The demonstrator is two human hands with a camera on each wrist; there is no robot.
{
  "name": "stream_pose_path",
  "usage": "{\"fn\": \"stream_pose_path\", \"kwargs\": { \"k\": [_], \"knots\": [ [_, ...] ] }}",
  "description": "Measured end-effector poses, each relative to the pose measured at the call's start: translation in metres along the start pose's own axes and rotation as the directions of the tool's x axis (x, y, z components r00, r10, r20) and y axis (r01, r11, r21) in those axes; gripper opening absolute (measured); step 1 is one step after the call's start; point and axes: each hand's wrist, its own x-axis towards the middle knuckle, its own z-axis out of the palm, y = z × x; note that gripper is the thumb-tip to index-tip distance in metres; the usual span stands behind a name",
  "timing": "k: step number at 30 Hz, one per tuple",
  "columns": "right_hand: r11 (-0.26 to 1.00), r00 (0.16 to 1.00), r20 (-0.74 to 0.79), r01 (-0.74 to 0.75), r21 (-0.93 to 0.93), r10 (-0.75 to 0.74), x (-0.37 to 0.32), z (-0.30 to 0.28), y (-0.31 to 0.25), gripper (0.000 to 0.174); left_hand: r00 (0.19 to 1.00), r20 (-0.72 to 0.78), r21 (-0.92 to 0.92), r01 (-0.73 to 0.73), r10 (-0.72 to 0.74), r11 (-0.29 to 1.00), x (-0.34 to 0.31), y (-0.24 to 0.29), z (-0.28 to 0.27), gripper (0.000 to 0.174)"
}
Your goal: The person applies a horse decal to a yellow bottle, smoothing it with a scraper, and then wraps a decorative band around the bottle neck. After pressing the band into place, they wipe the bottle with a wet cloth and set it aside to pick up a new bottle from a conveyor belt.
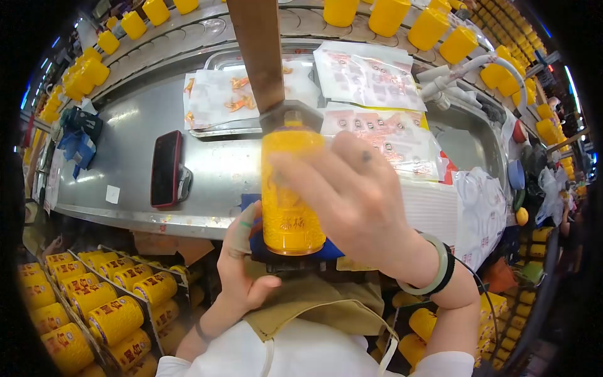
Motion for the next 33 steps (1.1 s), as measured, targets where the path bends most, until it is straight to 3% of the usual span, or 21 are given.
{"fn": "stream_pose_path", "kwargs": {
  "k": [2, 4, 5, 6, 9, 10, 11, 12, 13, 14, 18, 21, 23, 24, 26, 29, 32, 33],
  "knots": [
    [0.999, 0.999, -0.038, 0.007, -0.043, -0.009, 0.001, -0.004, -0.003, 0.033, 1.0, -0.001, 0.132, 0.015, -0.015, 0.991, 0.003, 0.011, 0.005, 0.094],
    [0.913, 0.985, 0.007, -0.164, 0.374, 0.174, -0.006, -0.006, -0.017, 0.034, 1.0, -0.029, 0.188, -0.004, 0.01, 0.982, 0.001, 0.009, 0.011, 0.093],
    [0.83, 0.956, 0.08, -0.286, 0.479, 0.283, -0.013, -0.005, -0.025, 0.033, 0.998, -0.055, 0.24, -0.022, 0.037, 0.97, 0.001, 0.007, 0.013, 0.094],
    [0.829, 0.955, 0.076, -0.289, 0.478, 0.288, -0.018, -0.002, -0.023, 0.033, 0.998, -0.049, 0.241, -0.026, 0.039, 0.97, 0.002, 0.007, 0.015, 0.094],
    [0.85, 0.866, -0.083, -0.46, 0.258, 0.494, -0.038, 0.0, -0.017, 0.028, 0.996, -0.081, 0.252, -0.005, 0.026, 0.968, 0.003, 0.007, 0.019, 0.09],
    [0.848, 0.865, -0.084, -0.461, 0.261, 0.495, -0.041, 0.001, -0.019, 0.028, 0.996, -0.078, 0.264, -0.018, 0.04, 0.964, 0.004, 0.006, 0.019, 0.089],
    [0.774, 0.819, -0.102, -0.481, 0.413, 0.564, -0.046, 0.004, -0.023, 0.027, 0.996, -0.074, 0.278, -0.031, 0.054, 0.96, 0.005, 0.006, 0.019, 0.087],
    [0.679, 0.768, -0.107, -0.481, 0.555, 0.631, -0.052, 0.005, -0.03, 0.025, 0.996, -0.069, 0.282, -0.032, 0.053, 0.959, 0.004, 0.005, 0.021, 0.087],
    [0.501, 0.714, 0.044, -0.533, 0.682, 0.699, -0.056, 0.005, -0.041, 0.021, 0.995, -0.08, 0.313, -0.038, 0.066, 0.949, 0.002, 0.003, 0.022, 0.089],
    [0.553, 0.741, 0.059, -0.549, 0.627, 0.669, -0.061, 0.011, -0.045, 0.019, 0.993, -0.088, 0.343, -0.044, 0.079, 0.938, 0.002, 0.001, 0.023, 0.09],
    [0.53, 0.605, -0.006, -0.691, 0.491, 0.796, -0.078, 0.019, -0.03, 0.017, 0.977, 0.022, 0.484, -0.195, 0.211, 0.853, 0.007, 0.007, 0.019, 0.086],
    [0.429, 0.549, 0.015, -0.669, 0.606, 0.836, -0.086, 0.018, -0.027, 0.016, 0.984, 0.011, 0.496, -0.161, 0.179, 0.853, 0.007, 0.013, 0.023, 0.077],
    [0.396, 0.538, 0.033, -0.661, 0.638, 0.843, -0.087, 0.019, -0.03, 0.016, 0.999, -0.038, 0.493, -0.011, 0.035, 0.87, 0.008, 0.023, 0.027, 0.065],
    [0.368, 0.532, 0.058, -0.655, 0.66, 0.845, -0.089, 0.021, -0.031, 0.016, 0.999, -0.036, 0.495, -0.011, 0.033, 0.869, 0.009, 0.025, 0.029, 0.065],
    [0.333, 0.526, 0.088, -0.649, 0.685, 0.846, -0.089, 0.024, -0.033, 0.017, 0.983, 0.039, 0.664, -0.159, 0.178, 0.731, 0.013, 0.027, 0.032, 0.078],
    [0.267, 0.495, 0.091, -0.605, 0.75, 0.864, -0.086, 0.025, -0.034, 0.017, 0.965, 0.086, 0.746, -0.226, 0.247, 0.626, 0.018, 0.028, 0.032, 0.075],
    [0.228, 0.464, 0.098, -0.595, 0.771, 0.88, -0.083, 0.022, -0.033, 0.018, 0.985, 0.006, 0.679, -0.131, 0.173, 0.722, 0.016, 0.015, 0.025, 0.069],
    [0.241, 0.474, 0.092, -0.593, 0.768, 0.876, -0.082, 0.021, -0.033, 0.018, 0.977, 0.03, 0.649, -0.181, 0.213, 0.739, 0.018, 0.012, 0.021, 0.076]
  ]
}}
